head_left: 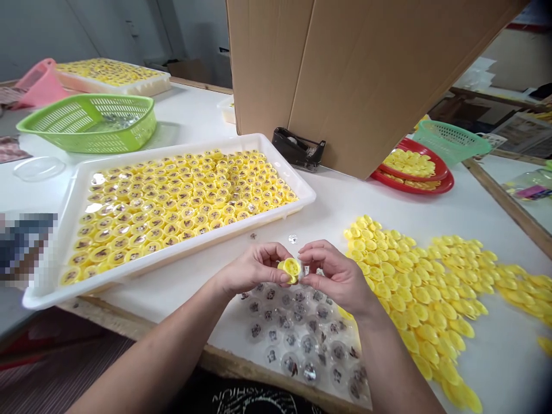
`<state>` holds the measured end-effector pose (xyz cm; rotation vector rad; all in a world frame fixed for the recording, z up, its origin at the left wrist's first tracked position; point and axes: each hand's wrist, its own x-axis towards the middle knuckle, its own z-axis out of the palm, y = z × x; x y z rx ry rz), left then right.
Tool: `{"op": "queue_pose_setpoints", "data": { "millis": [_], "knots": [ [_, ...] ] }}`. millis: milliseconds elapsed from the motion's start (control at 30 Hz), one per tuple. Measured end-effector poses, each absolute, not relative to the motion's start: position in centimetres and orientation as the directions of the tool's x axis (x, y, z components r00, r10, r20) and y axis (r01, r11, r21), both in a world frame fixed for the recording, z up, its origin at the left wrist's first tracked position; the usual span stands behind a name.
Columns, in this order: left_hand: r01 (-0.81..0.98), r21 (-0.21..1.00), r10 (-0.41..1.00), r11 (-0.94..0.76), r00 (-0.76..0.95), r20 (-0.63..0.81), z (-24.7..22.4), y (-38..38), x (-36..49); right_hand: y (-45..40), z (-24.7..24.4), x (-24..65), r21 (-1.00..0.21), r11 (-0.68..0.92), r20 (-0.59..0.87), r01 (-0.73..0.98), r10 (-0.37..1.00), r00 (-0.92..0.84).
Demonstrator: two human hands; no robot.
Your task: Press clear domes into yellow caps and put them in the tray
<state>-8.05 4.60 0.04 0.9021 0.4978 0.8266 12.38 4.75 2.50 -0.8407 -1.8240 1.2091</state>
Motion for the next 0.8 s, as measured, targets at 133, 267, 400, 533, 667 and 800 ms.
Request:
{"op": "queue_pose_setpoints", "data": {
  "millis": [133, 267, 400, 533, 667, 800],
  "knots": [
    [-0.438, 0.793, 0.782, 0.423, 0.619, -0.075, 0.1, 4.4, -7.9, 4.5, 3.1, 12.1, -0.938, 0.321, 0.219, 0.132, 0.842, -0.492],
    [-0.499, 0.709, 0.778, 0.497, 0.619, -0.109, 0.2, 4.1, -7.3, 4.3, 3.6, 11.9, -0.887, 0.408, 0.268, 0.217, 0.837, -0.477],
    [-0.566, 0.664, 0.806, 0.488, 0.584, -0.095, 0.0, 4.0, -6.7, 4.1, 4.0, 11.6, -0.809, 0.523, 0.367, 0.268, 0.806, -0.464],
    [-0.601, 0.654, 0.829, 0.46, 0.554, -0.074, -0.2, 4.0, -6.6, 4.0, 4.3, 11.5, -0.764, 0.573, 0.424, 0.296, 0.792, -0.44],
    [-0.595, 0.662, 0.83, 0.455, 0.553, -0.073, -0.5, 4.1, -6.8, 4.0, 4.4, 11.5, -0.762, 0.571, 0.416, 0.306, 0.793, -0.445],
    [-0.584, 0.666, 0.835, 0.464, 0.54, -0.109, -0.6, 4.2, -6.7, 4.0, 4.3, 11.7, -0.747, 0.58, 0.41, 0.325, 0.787, -0.462]
  ]
}}
